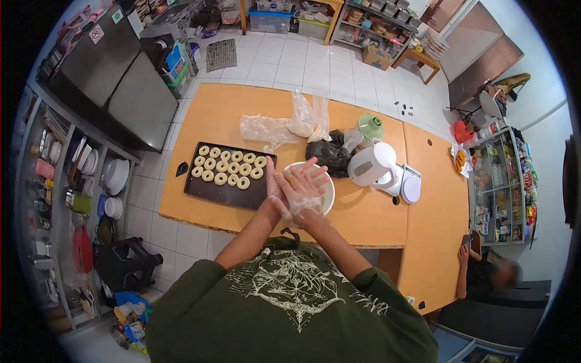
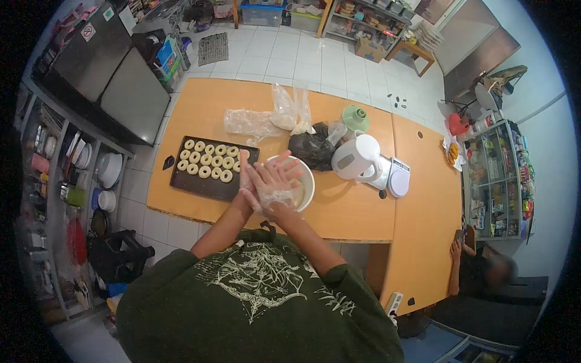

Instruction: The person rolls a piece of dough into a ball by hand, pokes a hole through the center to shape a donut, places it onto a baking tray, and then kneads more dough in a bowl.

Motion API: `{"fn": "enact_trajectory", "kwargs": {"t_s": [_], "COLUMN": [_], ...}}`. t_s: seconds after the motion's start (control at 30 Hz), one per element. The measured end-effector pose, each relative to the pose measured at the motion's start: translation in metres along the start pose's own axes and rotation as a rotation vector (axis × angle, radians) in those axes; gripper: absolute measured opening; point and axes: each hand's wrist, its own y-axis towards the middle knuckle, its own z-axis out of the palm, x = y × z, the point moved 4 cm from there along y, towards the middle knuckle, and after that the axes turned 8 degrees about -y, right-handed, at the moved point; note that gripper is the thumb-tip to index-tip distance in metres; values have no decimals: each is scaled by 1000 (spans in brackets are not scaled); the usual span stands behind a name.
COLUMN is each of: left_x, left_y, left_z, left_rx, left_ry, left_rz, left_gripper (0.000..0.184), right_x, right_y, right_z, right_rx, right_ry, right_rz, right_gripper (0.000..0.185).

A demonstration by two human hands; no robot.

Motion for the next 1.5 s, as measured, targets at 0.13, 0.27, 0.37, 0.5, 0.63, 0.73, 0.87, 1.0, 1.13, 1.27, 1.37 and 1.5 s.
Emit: {"fn": "enact_trajectory", "kwargs": {"t_s": [0.13,0.27,0.37,0.5,0.63,0.73,0.87,1.0,1.13,1.27,1.37,1.5], "left_x": [6,31,7,4,42,38,16,30,46,18,4,24], "left_y": [-9,6,8,-5,-1,5,0,-10,-6,-4,-11,-22], "left_z": [-15,-8,2,2,-28,-17,2,-13,-16,12,21,-6], "left_rx": [-239,20,-52,-104,-137,114,-40,-214,-71,292,156,34], "left_ry": [-177,84,8,-92,132,274,97,273,406,433,259,-148], "left_rz": [39,-89,81,10,18,-52,71,86,181,242,113,33], "left_gripper": [122,121,119,114,113,116,117,115,113,111,109,105], "right_x": [-36,-7,-5,-32,-39,-22,-14,-39,-15,1,-15,-20], "right_y": [-6,3,-10,-26,-9,-13,-32,-34,-26,-30,-36,-20], "right_z": [-14,-21,-14,-14,-12,2,-10,-23,-25,-8,-18,-45], "right_rx": [-198,53,-149,-183,-54,-131,-287,-289,-217,-227,-379,-407], "right_ry": [-239,-60,-71,-108,-71,-247,-17,-86,-98,141,156,-164], "right_rz": [100,174,-22,-117,29,436,-203,-137,-76,-294,-285,-211], "right_gripper": [59,59,54,48,50,55,52,48,48,47,46,53]}}
